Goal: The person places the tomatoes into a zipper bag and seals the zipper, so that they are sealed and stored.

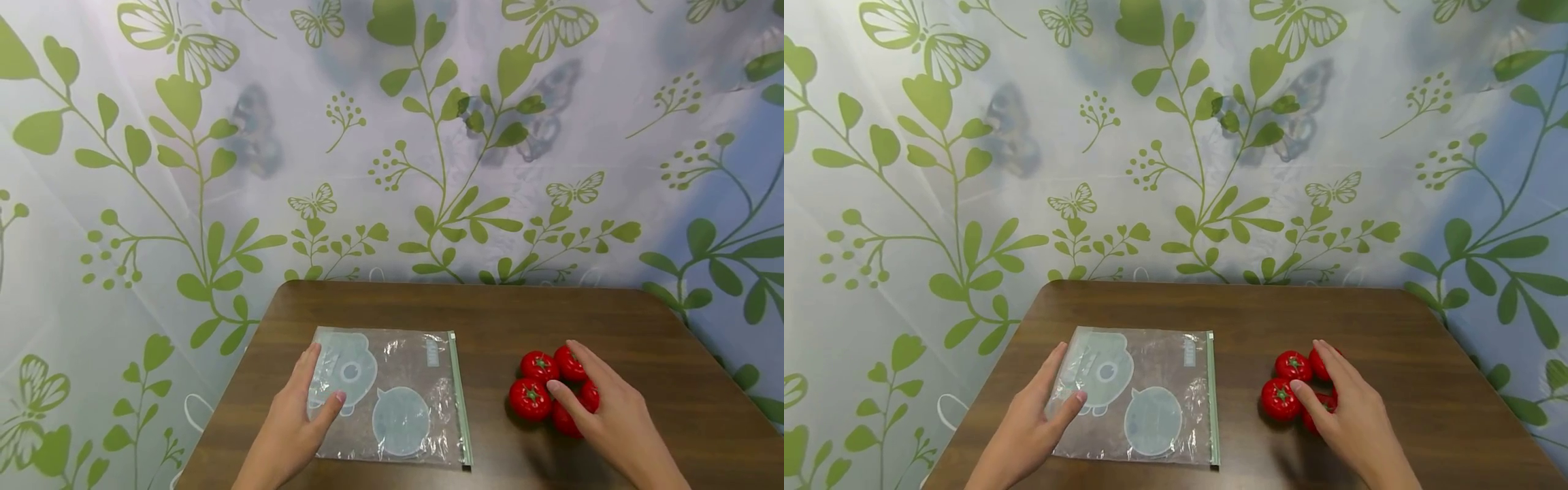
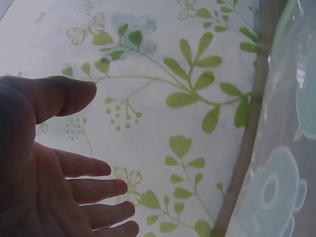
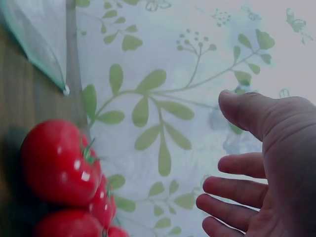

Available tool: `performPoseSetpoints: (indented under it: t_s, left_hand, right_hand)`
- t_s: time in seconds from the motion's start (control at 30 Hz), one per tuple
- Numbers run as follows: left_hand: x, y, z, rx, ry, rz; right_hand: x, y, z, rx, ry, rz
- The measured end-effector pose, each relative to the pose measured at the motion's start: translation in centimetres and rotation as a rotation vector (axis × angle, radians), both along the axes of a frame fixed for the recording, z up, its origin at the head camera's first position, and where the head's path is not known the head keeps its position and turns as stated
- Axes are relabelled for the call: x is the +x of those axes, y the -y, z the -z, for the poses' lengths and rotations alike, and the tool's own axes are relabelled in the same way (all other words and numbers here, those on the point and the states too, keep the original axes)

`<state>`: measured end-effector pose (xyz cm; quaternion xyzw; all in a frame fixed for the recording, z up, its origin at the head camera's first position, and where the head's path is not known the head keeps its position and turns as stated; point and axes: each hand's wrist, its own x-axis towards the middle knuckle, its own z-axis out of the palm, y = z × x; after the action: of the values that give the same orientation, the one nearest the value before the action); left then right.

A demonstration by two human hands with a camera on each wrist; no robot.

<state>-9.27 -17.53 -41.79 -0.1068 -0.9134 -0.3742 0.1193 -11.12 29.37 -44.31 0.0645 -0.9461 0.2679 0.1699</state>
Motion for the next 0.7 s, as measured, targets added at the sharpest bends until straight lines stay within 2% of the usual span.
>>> performPoseSetpoints:
  t_s: [0.1,0.3,0.47,0.7]
  left_hand:
    - [0.0,-0.8,-0.3,0.008,0.0,0.002]
    - [-0.5,-1.8,-0.2,0.01,-0.059,-0.023]
    - [-1.0,-2.5,0.1,-0.012,-0.115,-0.061]
    - [-1.5,-3.3,0.5,-0.077,-0.124,-0.091]
  right_hand:
    - [-0.6,1.1,-0.8,0.009,-0.006,-0.018]
    - [-2.4,2.9,-2.1,0.027,0.016,-0.082]
    - [-4.1,4.0,-3.1,0.05,0.078,-0.155]
    - [-5.9,5.6,-3.0,0.114,0.129,-0.22]
